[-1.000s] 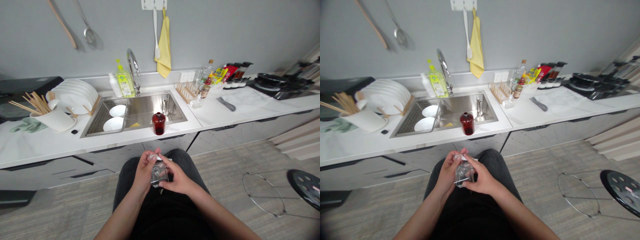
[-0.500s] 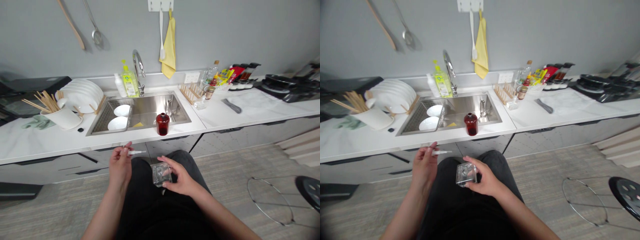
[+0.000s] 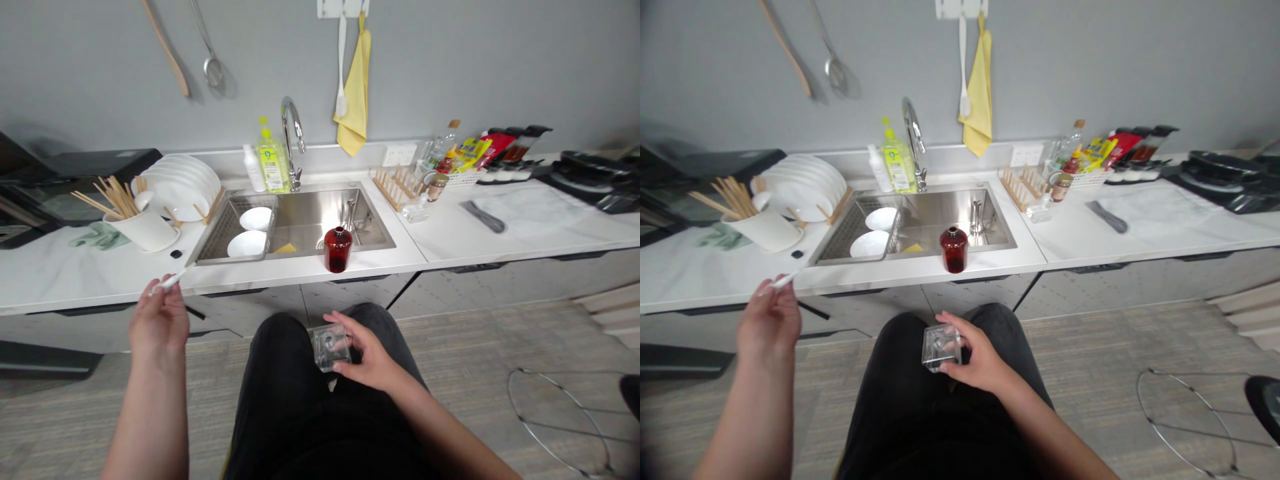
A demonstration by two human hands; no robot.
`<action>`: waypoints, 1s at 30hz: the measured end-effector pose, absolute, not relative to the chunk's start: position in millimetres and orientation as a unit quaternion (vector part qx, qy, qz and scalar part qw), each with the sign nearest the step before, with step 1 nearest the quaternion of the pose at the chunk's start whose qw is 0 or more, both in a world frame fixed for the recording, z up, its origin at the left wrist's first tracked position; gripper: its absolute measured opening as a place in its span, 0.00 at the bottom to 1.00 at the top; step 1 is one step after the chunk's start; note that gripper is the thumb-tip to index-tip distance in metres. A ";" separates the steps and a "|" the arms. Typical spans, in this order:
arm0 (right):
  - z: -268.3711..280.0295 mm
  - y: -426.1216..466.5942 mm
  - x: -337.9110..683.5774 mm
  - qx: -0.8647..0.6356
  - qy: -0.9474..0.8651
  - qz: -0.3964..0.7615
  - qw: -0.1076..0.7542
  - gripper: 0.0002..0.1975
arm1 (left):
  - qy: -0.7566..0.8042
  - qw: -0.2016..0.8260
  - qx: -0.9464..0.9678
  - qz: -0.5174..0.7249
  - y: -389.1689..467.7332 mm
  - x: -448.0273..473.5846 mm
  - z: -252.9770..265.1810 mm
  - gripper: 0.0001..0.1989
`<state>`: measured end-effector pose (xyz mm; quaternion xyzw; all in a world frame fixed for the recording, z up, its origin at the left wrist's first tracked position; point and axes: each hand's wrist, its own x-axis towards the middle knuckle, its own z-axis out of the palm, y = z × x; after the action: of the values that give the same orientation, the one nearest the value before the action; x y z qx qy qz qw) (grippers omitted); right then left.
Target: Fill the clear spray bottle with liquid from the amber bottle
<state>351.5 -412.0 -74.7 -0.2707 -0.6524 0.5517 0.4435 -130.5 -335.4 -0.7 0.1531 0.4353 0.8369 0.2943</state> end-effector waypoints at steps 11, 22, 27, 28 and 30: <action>-66.5 -399.9 375.9 -0.318 -0.634 0.523 0.473 0.48 | 0.648 0.109 0.106 0.746 -281.6 -231.1 -0.2 0.14; -72.8 -393.5 395.3 -0.332 -0.625 0.503 0.495 0.44 | 0.850 0.060 0.183 0.490 -266.5 -236.4 20.6 0.17; -68.5 -391.7 397.2 -0.338 -0.618 0.508 0.495 0.43 | 0.855 0.033 0.239 0.460 -261.9 -240.9 13.4 0.17; -68.3 -391.7 397.9 -0.341 -0.618 0.508 0.494 0.43 | 0.845 0.032 0.242 0.475 -261.4 -240.2 12.6 0.17; -69.3 -391.7 399.5 -0.346 -0.618 0.506 0.492 0.43 | 0.830 0.033 0.249 0.497 -261.6 -236.0 12.9 0.17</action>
<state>399.5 -391.7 -69.3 -0.3458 -0.6177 0.5064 0.4925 -236.0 -261.6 12.9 0.2494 0.8303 0.4973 0.0328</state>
